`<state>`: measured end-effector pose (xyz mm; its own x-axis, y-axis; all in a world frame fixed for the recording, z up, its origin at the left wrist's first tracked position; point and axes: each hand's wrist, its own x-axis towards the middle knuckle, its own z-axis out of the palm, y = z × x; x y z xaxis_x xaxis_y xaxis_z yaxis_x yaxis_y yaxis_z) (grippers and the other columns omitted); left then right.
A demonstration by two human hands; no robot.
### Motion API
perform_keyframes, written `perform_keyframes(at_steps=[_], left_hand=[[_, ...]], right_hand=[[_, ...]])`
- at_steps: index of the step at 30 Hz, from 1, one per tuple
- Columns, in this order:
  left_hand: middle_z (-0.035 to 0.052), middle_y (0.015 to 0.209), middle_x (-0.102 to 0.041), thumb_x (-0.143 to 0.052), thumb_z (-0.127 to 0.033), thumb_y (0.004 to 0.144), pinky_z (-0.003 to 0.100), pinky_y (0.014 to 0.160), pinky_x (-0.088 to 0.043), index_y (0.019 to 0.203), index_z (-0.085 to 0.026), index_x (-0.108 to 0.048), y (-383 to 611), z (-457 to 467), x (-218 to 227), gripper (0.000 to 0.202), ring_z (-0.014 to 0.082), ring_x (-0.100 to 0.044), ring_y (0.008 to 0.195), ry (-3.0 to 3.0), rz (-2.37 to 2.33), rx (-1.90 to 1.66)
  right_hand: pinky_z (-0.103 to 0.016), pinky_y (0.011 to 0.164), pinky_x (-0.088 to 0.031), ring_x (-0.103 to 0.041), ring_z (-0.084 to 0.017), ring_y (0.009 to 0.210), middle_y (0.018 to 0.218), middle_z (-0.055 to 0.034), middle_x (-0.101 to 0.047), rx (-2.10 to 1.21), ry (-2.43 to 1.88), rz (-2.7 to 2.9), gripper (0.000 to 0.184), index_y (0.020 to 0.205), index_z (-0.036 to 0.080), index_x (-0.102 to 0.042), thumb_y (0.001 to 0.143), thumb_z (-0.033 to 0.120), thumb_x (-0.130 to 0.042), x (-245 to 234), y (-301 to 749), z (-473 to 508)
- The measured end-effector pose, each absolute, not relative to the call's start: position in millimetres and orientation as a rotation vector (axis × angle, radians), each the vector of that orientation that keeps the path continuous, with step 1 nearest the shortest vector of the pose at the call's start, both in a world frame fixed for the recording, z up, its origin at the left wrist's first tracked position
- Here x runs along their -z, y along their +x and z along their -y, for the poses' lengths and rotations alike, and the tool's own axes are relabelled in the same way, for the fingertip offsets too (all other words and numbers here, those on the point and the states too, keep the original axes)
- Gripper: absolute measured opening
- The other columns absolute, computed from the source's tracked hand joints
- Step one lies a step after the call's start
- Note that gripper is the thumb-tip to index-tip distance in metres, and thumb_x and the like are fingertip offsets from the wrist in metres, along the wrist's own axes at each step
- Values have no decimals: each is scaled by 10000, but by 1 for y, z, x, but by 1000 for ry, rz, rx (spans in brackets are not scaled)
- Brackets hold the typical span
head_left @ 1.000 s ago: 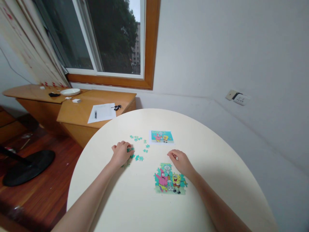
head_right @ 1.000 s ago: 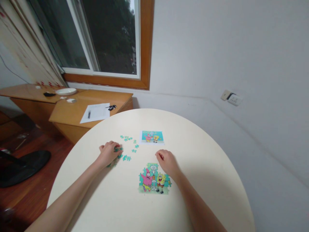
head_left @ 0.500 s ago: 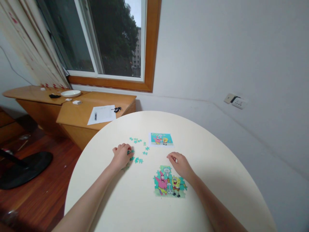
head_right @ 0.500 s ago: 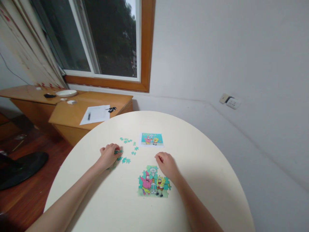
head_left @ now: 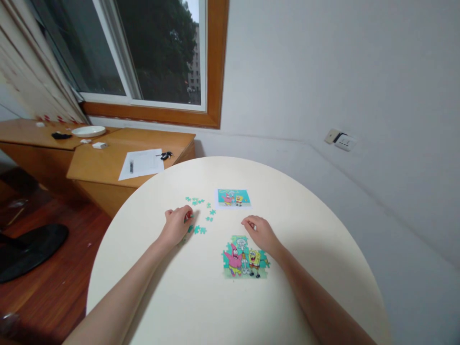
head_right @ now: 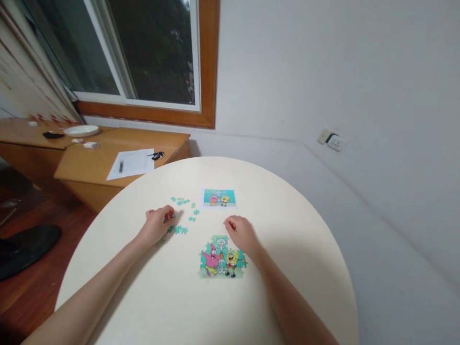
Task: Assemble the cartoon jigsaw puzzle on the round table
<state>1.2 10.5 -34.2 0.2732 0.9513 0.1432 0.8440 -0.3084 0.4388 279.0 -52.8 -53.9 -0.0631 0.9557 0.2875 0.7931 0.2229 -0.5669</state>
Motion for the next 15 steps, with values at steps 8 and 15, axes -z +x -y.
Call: perform_keyframes(at_steps=[8,15], left_hand=[[26,747,-699,-481,-268,815,309,803,-433,799,-209,-650,18,11,18,179,173,-614,711,2306,-1312,-696],[30,734,-701,-500,-288,799,298,743,-457,728,-214,-654,43,36,24,185,178,-609,746,2163,-1189,-751]], right_hand=[[-277,664,-408,-563,-153,661,719,-27,-662,-330,-1613,1878,218,737,202,-646,851,195,-461,53,277,54],[-263,638,-414,-560,-141,639,723,-25,-656,-333,-1563,1852,195,755,200,-636,847,199,-464,51,275,56]])
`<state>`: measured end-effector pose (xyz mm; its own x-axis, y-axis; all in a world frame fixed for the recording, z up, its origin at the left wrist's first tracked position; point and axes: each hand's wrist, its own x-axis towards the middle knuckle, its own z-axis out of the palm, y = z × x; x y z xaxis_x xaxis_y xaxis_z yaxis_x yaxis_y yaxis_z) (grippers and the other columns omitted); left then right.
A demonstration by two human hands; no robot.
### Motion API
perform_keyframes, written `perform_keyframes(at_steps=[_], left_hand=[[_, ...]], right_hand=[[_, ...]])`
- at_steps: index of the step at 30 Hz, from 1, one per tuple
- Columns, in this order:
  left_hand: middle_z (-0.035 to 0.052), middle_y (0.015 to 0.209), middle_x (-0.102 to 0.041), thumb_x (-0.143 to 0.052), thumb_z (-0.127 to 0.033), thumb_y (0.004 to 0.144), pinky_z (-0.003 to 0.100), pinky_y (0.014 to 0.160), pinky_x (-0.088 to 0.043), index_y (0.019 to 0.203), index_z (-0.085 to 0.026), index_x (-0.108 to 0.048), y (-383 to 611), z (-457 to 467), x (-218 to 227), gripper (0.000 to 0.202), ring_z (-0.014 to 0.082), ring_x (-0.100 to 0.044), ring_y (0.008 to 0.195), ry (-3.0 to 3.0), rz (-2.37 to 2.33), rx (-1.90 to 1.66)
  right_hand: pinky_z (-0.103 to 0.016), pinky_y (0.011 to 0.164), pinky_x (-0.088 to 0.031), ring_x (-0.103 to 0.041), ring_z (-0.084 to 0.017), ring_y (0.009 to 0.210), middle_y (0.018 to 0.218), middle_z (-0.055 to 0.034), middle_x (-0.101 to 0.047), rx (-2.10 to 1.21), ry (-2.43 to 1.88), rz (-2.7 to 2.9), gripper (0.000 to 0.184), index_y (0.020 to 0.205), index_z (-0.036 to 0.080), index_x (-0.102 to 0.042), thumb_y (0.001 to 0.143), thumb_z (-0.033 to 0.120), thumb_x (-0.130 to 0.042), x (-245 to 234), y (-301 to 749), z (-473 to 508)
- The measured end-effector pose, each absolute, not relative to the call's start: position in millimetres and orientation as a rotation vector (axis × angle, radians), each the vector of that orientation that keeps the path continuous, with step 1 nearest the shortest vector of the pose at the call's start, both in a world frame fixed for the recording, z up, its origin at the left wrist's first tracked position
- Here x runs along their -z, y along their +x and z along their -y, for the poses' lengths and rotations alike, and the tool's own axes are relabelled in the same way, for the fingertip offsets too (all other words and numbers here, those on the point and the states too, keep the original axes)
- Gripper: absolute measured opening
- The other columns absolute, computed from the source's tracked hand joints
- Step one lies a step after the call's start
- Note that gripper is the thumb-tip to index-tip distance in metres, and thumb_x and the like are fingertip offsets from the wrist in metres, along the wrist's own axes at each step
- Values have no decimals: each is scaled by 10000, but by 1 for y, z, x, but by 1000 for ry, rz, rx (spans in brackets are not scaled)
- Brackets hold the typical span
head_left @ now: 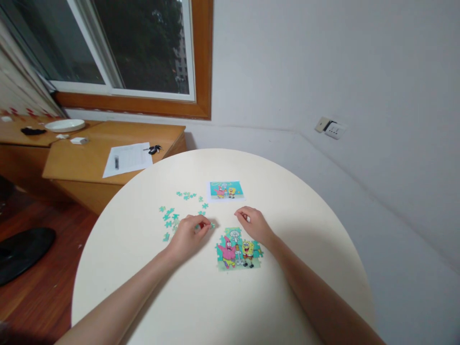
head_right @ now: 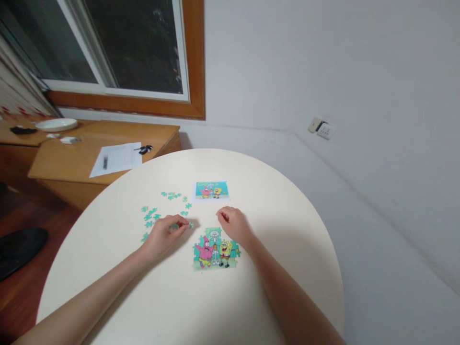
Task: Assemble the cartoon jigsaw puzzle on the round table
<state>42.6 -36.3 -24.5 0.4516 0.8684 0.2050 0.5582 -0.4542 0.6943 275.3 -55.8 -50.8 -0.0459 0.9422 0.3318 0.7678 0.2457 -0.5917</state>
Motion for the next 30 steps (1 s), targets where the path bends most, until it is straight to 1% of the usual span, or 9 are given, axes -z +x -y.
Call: perform_keyframes(at_steps=[2,7,10,13,16,21,24,27,30], left_hand=[[24,718,-699,-510,-285,795,295,728,-457,714,-210,-649,46,39,28,177,170,-608,725,2153,-1152,-795],[7,672,-674,-521,-275,799,250,624,-446,749,-191,-627,50,43,31,144,134,-589,634,2104,-1046,-943],[10,685,-679,-537,-270,789,239,629,-465,778,-183,-607,51,44,30,112,130,-606,639,1991,-992,-994],[16,711,-701,-557,-274,779,246,674,-485,817,-183,-590,52,44,27,104,142,-644,683,1898,-975,-994],[15,728,-714,-556,-276,783,248,683,-493,835,-189,-573,52,45,25,103,146,-665,707,1854,-959,-982],[9,723,-713,-554,-271,788,255,706,-498,824,-191,-565,54,47,28,89,144,-672,710,1866,-919,-963],[12,728,-719,-549,-277,791,259,714,-499,840,-191,-561,54,47,30,100,149,-676,719,1859,-915,-941],[15,730,-723,-543,-277,788,265,728,-499,858,-194,-560,54,48,30,110,150,-675,729,1867,-925,-934],[14,731,-720,-532,-263,791,268,746,-495,878,-196,-564,53,46,30,114,143,-667,732,1905,-941,-942]], right_hand=[[-260,642,-420,-563,-139,644,725,-25,-653,-306,-1530,1846,190,759,200,-631,849,196,-464,50,275,57],[-296,713,-415,-571,-157,689,728,-41,-654,-103,-1466,1913,175,779,186,-630,863,170,-478,44,267,64],[-309,747,-407,-589,-168,755,778,-52,-675,-89,-1407,2004,181,827,189,-640,890,173,-472,35,257,71],[-316,771,-412,-604,-171,813,830,-50,-694,-209,-1342,2065,181,868,195,-655,908,193,-479,27,247,77],[-310,765,-428,-608,-167,818,834,-44,-694,-329,-1277,2055,161,885,194,-670,900,205,-510,24,240,80],[-292,742,-453,-613,-157,784,796,-41,-689,-450,-1236,1954,146,847,191,-679,866,169,-537,23,232,82],[-282,733,-469,-625,-151,776,813,-43,-704,-554,-1237,1870,154,823,190,-679,859,178,-530,24,229,83],[-269,691,-484,-642,-147,738,791,-33,-712,-730,-1266,1746,153,826,190,-676,850,239,-533,25,232,81],[-273,635,-487,-647,-151,669,716,-28,-691,-860,-1296,1543,193,818,179,-659,817,344,-559,29,245,74]])
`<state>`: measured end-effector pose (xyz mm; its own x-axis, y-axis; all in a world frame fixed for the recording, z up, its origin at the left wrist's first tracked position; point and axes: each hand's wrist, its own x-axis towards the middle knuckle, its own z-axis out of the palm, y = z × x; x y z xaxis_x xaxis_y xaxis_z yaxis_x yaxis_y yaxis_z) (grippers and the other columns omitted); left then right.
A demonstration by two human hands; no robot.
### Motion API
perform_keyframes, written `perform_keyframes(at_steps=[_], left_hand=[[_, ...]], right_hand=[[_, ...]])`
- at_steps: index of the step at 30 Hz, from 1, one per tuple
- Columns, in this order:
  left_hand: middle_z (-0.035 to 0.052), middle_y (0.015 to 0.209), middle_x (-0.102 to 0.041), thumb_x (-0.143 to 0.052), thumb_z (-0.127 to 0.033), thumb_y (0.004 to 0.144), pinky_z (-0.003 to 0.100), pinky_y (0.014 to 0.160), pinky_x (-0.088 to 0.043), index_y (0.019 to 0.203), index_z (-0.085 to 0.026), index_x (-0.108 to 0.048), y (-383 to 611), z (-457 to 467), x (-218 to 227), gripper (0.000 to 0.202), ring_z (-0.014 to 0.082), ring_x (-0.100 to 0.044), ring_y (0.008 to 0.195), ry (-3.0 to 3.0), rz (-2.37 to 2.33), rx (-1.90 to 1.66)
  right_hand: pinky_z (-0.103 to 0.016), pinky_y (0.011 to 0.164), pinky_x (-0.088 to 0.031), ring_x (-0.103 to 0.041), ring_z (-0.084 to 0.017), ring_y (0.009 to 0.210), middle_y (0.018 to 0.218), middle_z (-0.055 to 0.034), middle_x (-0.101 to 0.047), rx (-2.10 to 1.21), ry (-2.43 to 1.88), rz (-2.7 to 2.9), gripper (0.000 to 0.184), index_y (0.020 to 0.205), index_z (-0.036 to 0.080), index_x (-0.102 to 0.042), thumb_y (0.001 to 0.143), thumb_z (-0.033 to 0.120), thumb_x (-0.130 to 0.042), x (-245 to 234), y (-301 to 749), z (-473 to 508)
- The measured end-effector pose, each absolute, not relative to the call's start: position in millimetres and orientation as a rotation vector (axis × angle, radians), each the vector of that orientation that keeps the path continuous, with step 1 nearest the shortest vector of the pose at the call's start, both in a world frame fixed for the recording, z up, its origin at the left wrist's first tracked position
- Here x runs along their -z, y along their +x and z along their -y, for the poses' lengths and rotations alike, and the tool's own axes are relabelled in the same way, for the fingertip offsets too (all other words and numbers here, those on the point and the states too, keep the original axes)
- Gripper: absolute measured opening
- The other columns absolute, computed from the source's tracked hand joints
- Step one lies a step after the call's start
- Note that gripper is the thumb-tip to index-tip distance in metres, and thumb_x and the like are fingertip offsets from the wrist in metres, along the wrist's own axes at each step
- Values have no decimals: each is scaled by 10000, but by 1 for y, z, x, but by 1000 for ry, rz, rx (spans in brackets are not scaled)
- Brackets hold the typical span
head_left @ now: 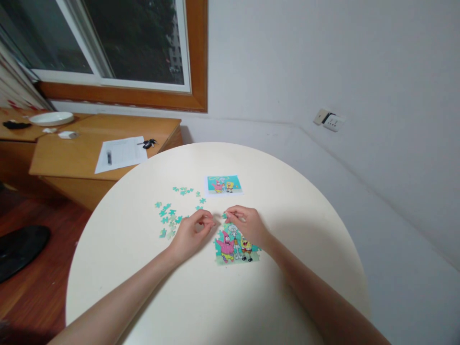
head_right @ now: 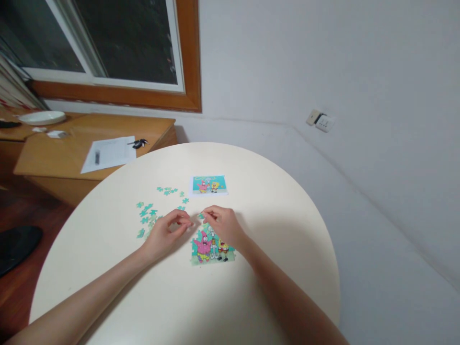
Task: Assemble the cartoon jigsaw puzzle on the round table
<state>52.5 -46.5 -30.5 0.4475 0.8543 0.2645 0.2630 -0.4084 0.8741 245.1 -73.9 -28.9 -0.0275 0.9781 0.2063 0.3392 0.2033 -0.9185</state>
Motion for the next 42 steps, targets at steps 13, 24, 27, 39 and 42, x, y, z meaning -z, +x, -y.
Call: perform_keyframes(at_steps=[13,24,27,39,42], left_hand=[[3,693,-637,-467,-236,816,236,639,-442,779,-185,-571,48,42,30,121,113,-575,647,2205,-903,-815],[12,693,-636,-439,-250,833,226,596,-425,791,-178,-576,46,40,34,160,116,-567,623,2214,-885,-713],[12,690,-643,-444,-234,829,229,590,-423,782,-179,-580,46,40,33,154,119,-563,613,2217,-895,-703],[8,657,-634,-474,-195,811,220,579,-405,711,-177,-594,48,40,32,157,120,-549,587,2249,-907,-705],[31,709,-667,-493,-201,816,237,595,-418,741,-175,-644,49,40,32,170,135,-572,622,2228,-905,-731]], right_hand=[[-292,583,-465,-585,-138,512,469,29,-582,-1101,-1453,1291,334,755,166,-657,615,465,-702,44,302,54],[-269,564,-459,-564,-108,521,599,-5,-651,-1174,-1412,1377,310,762,147,-685,621,420,-728,42,302,56],[-267,556,-459,-560,-104,524,642,-19,-670,-1181,-1401,1391,302,764,145,-694,624,410,-728,43,303,57],[-278,587,-462,-561,-109,551,665,-18,-658,-1219,-1386,1502,271,764,140,-686,656,387,-708,39,302,58],[-284,604,-467,-579,-124,590,654,-19,-654,-1227,-1357,1542,268,765,140,-690,664,387,-703,36,299,60]])
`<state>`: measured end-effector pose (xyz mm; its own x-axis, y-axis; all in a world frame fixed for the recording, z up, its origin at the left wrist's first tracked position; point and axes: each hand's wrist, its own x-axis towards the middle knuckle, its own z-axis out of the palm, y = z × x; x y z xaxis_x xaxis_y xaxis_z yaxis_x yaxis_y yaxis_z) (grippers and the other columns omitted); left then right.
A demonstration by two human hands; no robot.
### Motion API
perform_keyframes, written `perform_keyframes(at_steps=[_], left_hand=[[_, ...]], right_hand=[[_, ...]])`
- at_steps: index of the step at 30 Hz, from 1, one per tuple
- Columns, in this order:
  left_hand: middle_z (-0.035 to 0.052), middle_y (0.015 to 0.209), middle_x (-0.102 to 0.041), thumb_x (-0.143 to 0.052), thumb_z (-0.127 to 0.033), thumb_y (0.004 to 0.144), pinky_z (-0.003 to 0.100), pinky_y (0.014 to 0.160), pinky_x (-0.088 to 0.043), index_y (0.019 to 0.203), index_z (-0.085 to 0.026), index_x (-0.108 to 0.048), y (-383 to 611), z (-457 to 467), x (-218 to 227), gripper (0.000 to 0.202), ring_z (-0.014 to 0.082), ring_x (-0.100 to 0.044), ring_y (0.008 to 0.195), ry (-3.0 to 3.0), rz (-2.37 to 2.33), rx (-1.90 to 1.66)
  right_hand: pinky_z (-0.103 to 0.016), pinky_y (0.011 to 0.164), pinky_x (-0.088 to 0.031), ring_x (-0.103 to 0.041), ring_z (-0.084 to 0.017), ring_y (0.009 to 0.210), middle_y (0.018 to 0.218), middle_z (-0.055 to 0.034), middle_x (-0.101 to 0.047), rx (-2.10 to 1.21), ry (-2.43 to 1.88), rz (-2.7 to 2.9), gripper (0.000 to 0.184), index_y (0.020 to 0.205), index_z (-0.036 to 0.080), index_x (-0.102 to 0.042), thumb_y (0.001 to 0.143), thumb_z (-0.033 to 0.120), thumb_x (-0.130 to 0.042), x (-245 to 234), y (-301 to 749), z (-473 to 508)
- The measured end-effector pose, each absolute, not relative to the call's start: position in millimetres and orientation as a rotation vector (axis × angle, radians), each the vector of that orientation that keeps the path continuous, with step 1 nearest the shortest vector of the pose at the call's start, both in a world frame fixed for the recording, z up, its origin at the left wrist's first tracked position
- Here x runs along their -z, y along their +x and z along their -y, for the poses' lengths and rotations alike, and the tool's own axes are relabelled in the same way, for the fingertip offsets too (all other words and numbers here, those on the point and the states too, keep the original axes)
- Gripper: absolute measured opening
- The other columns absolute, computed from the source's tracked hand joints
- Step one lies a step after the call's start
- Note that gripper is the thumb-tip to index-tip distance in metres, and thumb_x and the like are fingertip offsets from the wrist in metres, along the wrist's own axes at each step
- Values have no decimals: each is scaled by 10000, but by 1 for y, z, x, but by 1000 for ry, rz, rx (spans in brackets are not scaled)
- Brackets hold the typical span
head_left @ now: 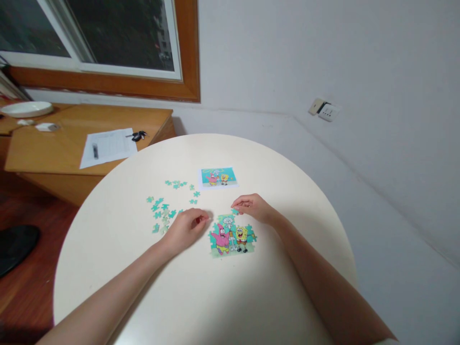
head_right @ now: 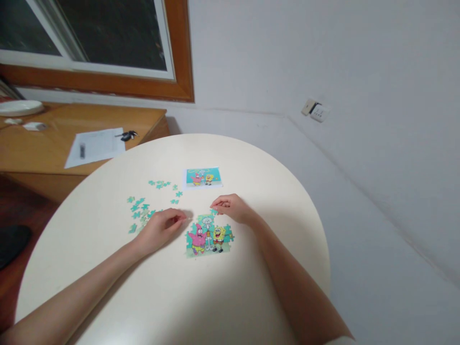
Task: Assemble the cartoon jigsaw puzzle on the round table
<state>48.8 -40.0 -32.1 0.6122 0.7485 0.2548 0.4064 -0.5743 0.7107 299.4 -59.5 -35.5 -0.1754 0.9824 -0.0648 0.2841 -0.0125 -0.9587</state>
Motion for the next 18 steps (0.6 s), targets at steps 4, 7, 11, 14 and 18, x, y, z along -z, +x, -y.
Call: perform_keyframes(at_steps=[4,7,11,14,18], left_hand=[[48,775,-680,-545,-280,834,253,620,-437,902,-188,-699,51,42,31,192,143,-579,671,2178,-881,-748],[43,764,-660,-585,-314,823,259,637,-442,944,-192,-705,53,44,29,210,142,-566,684,2150,-824,-724],[30,740,-637,-624,-318,796,265,643,-436,909,-207,-712,54,45,29,182,148,-555,700,2114,-764,-715],[30,720,-630,-638,-310,786,257,632,-430,851,-198,-712,55,46,32,149,142,-552,682,2071,-733,-720],[30,706,-645,-621,-293,791,251,619,-435,776,-192,-706,56,48,31,133,134,-551,657,2014,-704,-733]], right_hand=[[-285,625,-468,-591,-136,638,678,-31,-671,-1167,-1325,1627,247,772,147,-705,702,382,-677,29,287,64],[-285,643,-475,-594,-136,656,711,-33,-682,-1159,-1284,1680,217,783,153,-707,731,355,-648,24,276,68],[-286,666,-486,-609,-143,692,736,-31,-693,-1152,-1257,1732,190,786,161,-706,751,333,-634,18,264,73],[-287,677,-489,-620,-148,710,753,-35,-700,-1150,-1237,1741,190,795,160,-704,757,332,-632,17,261,75],[-287,688,-492,-623,-147,713,765,-42,-705,-1149,-1217,1743,186,802,155,-703,763,317,-621,18,259,75]])
